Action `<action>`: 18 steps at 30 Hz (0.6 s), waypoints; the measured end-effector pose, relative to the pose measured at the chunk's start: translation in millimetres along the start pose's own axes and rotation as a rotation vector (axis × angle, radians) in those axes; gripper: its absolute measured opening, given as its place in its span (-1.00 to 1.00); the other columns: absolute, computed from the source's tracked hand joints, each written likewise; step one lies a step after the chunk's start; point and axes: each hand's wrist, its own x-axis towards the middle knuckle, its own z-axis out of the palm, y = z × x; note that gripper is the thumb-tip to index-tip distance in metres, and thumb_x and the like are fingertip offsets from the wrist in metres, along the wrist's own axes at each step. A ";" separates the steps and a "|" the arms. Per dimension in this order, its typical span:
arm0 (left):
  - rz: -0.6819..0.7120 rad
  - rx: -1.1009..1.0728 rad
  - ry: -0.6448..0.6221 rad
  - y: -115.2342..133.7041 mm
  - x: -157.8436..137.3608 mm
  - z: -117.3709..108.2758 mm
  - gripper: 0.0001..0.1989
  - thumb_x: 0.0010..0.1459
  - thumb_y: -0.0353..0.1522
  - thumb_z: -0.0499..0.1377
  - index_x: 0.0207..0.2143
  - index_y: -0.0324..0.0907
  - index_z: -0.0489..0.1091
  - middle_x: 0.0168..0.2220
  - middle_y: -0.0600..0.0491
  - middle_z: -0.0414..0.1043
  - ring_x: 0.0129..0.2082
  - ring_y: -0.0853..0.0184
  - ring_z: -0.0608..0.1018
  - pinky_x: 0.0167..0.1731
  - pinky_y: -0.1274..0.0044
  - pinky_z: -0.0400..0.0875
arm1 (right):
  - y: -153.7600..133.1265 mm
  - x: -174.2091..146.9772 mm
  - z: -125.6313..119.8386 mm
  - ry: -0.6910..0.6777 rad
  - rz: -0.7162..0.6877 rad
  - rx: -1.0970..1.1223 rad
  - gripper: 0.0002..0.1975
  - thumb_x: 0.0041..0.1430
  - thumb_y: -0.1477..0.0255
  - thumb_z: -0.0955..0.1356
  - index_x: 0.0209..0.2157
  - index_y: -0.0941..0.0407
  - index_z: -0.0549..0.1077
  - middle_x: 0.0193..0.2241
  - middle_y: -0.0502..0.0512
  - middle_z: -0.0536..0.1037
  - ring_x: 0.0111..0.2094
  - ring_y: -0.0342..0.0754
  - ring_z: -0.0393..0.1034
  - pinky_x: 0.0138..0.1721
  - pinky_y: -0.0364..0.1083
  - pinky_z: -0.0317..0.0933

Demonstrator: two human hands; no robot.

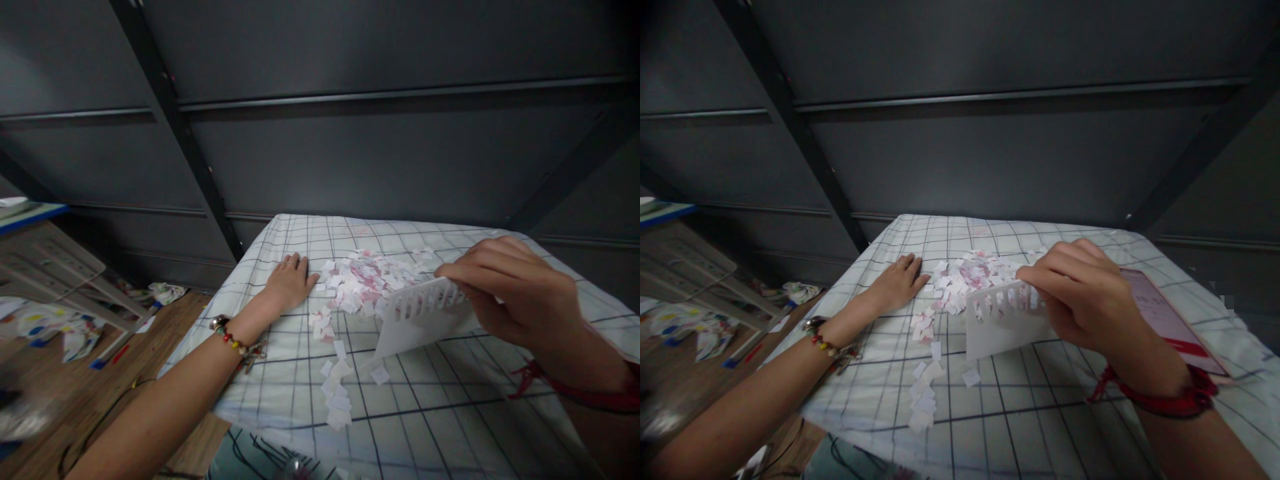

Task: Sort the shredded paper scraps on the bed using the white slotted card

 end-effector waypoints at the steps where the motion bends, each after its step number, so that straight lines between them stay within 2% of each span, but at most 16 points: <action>1: 0.002 0.002 0.005 -0.3 0.1 0.4 -0.39 0.29 -0.14 -0.21 0.20 -0.42 0.05 0.23 -0.29 0.03 0.23 0.01 0.11 0.14 0.28 0.06 | -0.4 0.2 -0.3 0.012 0.000 0.014 -0.78 0.05 0.67 0.22 -0.29 0.13 0.34 -0.52 0.05 0.40 -0.48 -0.09 0.22 -0.42 -0.03 0.09; 6: 0.012 0.011 0.003 -0.5 -0.2 0.3 -0.39 0.30 -0.15 -0.20 0.21 -0.43 0.04 0.24 -0.30 0.02 0.23 0.03 0.11 0.14 0.30 0.06 | -1.2 1.5 1.6 -0.033 0.007 0.081 -0.77 0.05 0.66 0.20 -0.30 0.11 0.33 -0.53 0.02 0.39 -0.49 -0.10 0.22 -0.44 -0.04 0.09; 12: 0.019 0.013 -0.004 0.0 0.5 0.0 -0.40 0.30 -0.16 -0.20 0.21 -0.43 0.05 0.24 -0.30 0.00 0.24 0.04 0.10 0.15 0.30 0.05 | 0.5 0.8 2.5 0.024 0.004 -0.105 -0.77 0.03 0.68 0.22 -0.31 0.12 0.34 -0.54 0.04 0.40 -0.48 -0.07 0.23 -0.44 -0.03 0.08; 18: 0.014 0.014 -0.004 0.4 0.2 -1.1 -0.41 0.30 -0.15 -0.20 0.20 -0.42 0.05 0.24 -0.29 0.01 0.24 0.04 0.11 0.15 0.30 0.06 | -1.5 1.2 3.7 -0.018 0.025 0.046 -0.75 0.04 0.66 0.21 -0.28 0.08 0.33 -0.52 0.02 0.40 -0.48 -0.08 0.23 -0.44 -0.04 0.10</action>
